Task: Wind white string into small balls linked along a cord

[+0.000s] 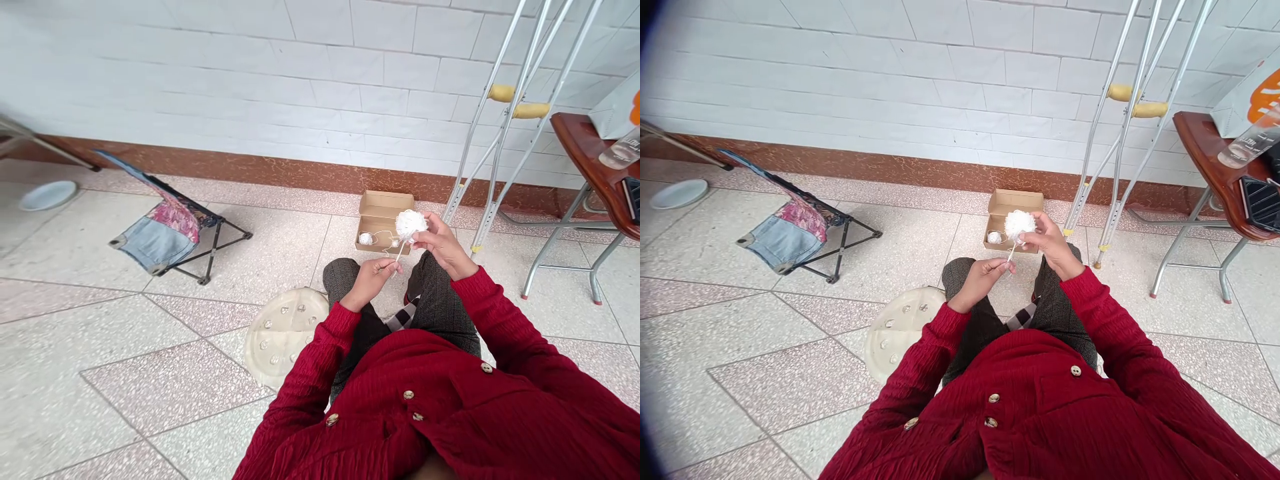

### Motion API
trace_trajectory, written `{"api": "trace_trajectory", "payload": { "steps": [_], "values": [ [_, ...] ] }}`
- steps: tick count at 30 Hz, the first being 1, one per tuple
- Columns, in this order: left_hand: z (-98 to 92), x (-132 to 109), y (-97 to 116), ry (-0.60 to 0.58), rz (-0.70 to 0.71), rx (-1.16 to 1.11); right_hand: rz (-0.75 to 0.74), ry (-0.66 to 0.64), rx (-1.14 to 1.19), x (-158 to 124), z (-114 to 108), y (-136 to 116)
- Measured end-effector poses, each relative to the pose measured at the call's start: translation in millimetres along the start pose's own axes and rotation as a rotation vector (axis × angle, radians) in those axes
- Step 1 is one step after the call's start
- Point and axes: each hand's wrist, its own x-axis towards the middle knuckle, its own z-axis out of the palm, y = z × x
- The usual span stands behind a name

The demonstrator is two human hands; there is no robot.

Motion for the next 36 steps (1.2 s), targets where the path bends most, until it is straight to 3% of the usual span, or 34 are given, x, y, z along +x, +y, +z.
{"api": "trace_trajectory", "payload": {
  "steps": [4, 7, 10, 12, 15, 19, 23, 28, 32, 36],
  "values": [
    [-6.7, -3, 8, -0.058, 0.069, 0.17, -0.185, 0.162, -0.516, 15, -9, 16],
    [-13.5, -2, 8, -0.07, 0.147, 0.287, -0.21, 0.149, -0.894, 11, -14, 38],
    [-20.9, -1, 5, -0.101, 0.19, 0.342, -0.125, 0.041, -1.052, -2, -17, 60],
    [-26.9, 1, 3, -0.1, 0.201, 0.373, -0.029, -0.134, -0.94, -12, -19, 69],
    [-35.1, 4, 4, -0.073, 0.229, 0.392, 0.168, -0.427, -0.515, -24, -20, 66],
    [-35.4, 8, 5, -0.048, 0.255, 0.264, 0.289, -0.571, -0.063, -35, -18, 41],
    [-21.7, 9, 0, 0.026, 0.124, 0.041, 0.246, -0.484, 0.147, -39, -10, 20],
    [0.3, 3, -7, -0.031, 0.012, -0.059, 0.094, -0.275, 0.207, -32, 0, 4],
    [5.7, -4, -4, -0.048, 0.048, -0.003, -0.089, -0.023, -0.049, -13, -4, -2],
    [-2.2, -7, 1, -0.071, 0.143, 0.182, -0.171, 0.154, -0.447, 0, -15, 19]
  ]
}}
